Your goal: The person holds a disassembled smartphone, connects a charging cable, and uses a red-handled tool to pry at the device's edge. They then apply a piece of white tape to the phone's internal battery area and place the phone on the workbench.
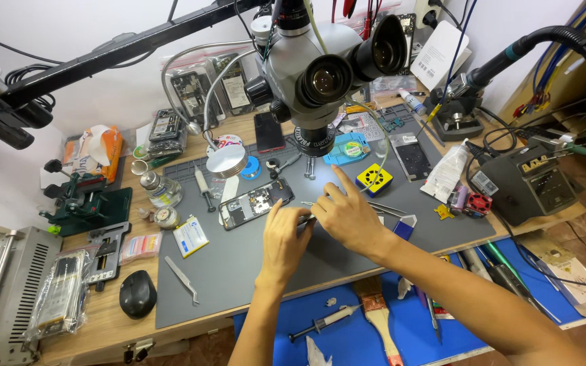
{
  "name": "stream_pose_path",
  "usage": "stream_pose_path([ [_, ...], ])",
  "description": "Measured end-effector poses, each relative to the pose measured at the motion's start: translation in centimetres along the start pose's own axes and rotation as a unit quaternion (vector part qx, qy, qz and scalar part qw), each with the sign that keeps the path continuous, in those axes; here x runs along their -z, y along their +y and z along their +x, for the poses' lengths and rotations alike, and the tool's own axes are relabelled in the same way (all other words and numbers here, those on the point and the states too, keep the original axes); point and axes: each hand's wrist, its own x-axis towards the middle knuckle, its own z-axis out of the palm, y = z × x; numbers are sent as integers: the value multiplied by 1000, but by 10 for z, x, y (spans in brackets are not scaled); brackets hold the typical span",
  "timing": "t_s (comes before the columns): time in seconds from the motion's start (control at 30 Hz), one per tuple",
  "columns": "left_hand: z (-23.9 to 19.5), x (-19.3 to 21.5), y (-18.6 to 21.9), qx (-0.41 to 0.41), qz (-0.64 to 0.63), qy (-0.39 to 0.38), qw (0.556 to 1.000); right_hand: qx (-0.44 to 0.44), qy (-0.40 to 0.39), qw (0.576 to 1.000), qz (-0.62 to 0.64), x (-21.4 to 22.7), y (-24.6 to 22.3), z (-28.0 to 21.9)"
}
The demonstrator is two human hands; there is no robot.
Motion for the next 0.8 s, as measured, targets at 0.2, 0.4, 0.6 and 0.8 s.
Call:
stream_pose_path([
  [0.2,-6,-2,3,-6,7,49,999,-12,12,1000,0,6,-4,3],
  [0.4,-2,14,6,31,14,52,998,-62,84,994,45,72,-7,19],
  [0.6,6,39,-13,50,44,9,998,-277,230,913,193,73,8,-35],
  [0.8,2,55,-26,77,83,-31,993,-389,43,907,157,19,9,-85],
])
